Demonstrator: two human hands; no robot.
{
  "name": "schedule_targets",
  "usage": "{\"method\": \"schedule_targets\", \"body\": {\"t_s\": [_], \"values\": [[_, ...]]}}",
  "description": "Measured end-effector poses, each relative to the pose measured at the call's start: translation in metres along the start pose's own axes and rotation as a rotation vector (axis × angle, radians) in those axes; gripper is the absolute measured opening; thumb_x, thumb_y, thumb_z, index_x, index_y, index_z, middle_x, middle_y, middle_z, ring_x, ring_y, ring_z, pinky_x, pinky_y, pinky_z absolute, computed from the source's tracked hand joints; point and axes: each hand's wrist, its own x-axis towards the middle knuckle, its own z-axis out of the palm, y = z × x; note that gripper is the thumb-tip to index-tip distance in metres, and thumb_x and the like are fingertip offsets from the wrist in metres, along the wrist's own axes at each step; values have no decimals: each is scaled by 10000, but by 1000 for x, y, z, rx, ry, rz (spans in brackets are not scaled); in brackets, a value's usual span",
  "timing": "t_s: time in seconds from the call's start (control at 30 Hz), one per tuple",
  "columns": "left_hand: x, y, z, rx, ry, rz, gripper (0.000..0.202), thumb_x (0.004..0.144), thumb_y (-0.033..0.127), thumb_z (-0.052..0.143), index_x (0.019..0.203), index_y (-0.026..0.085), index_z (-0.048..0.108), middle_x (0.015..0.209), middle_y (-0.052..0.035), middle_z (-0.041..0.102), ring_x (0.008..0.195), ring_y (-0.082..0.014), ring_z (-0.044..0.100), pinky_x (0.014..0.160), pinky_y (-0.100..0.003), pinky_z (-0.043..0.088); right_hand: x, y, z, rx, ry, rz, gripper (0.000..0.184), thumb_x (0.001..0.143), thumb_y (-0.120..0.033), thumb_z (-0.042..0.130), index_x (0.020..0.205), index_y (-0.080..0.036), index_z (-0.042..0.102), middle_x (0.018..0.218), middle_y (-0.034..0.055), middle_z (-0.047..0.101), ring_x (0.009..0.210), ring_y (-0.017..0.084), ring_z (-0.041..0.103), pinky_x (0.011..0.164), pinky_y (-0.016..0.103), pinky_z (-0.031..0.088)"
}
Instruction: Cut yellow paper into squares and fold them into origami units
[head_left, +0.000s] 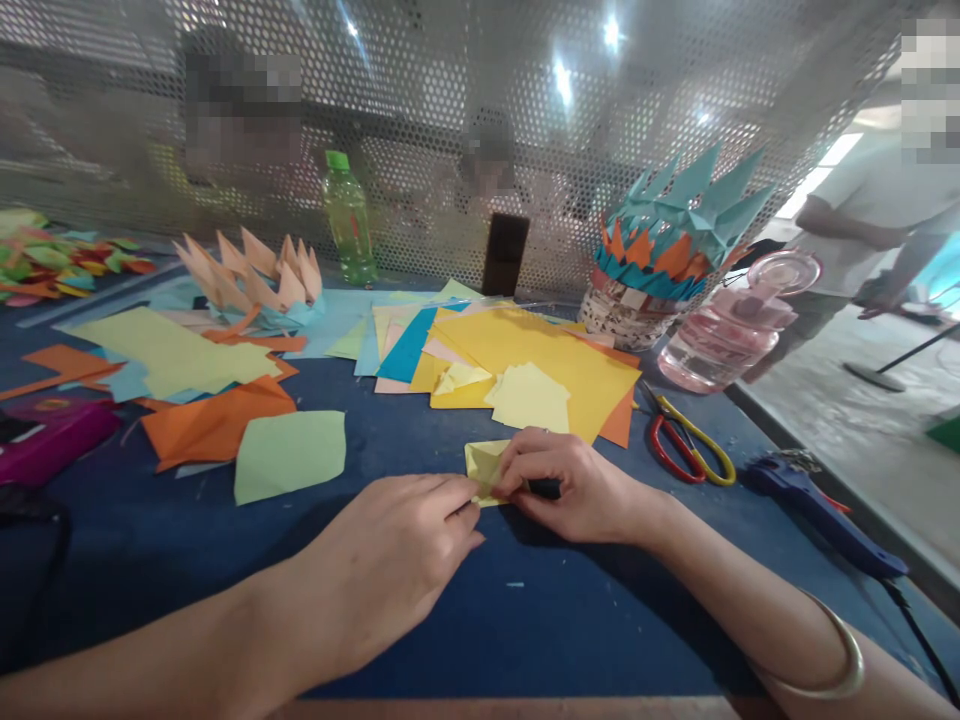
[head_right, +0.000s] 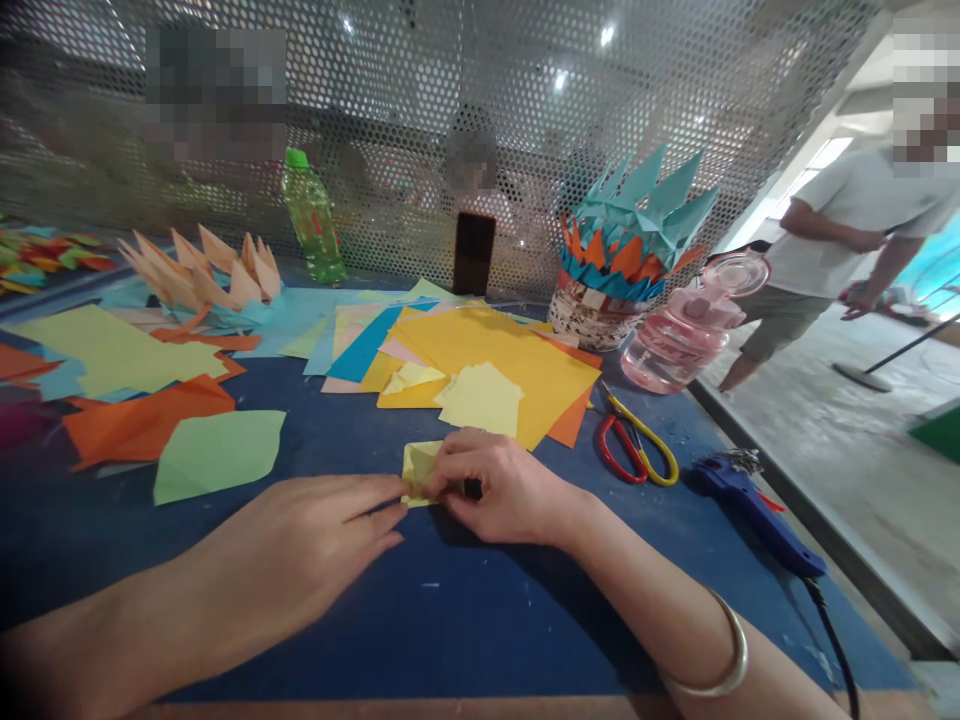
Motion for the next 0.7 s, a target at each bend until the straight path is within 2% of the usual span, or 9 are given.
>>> {"method": "schedule_targets", "body": {"t_s": [0.17,0.3,0.37,0.57,0.7], "values": [[-1,-1,0,-35,-28,-21,274,961,218,361,907,184,627,891,-37,675,784,-215,651,674,-383,548,-1,0,0,-10,1,-12,220,746,12,543,821,-163,654,904,46,640,866,140,584,769,258,473],[0,0,1,-16,-1,-36,256,962,214,369,1087,186,591,990,-48,676,839,-215,654,699,-379,549,-1,-1,0,-24,-7,-10,231,739,19,548,828,-163,660,910,45,638,873,142,582,774,257,469],[0,1,2,18,8,-35,251,954,206,394,1121,176,579,1024,-61,669,860,-221,649,691,-375,551,-1,-1,0,-30,-14,-5,234,741,19,549,831,-166,661,906,44,638,877,144,582,776,259,468],[2,3,2,59,-19,-33,156,900,172,499,984,161,629,976,-71,651,841,-242,631,627,-374,554,-1,-2,-2,-31,-20,-10,243,743,18,542,843,-169,660,914,48,640,887,149,582,787,268,475],[4,3,2,70,-39,-34,140,893,171,516,958,160,640,962,-68,645,826,-232,623,618,-352,540,-1,-4,-4,-44,-16,-14,322,661,75,496,815,-151,664,918,49,641,880,148,582,791,264,477]]}}
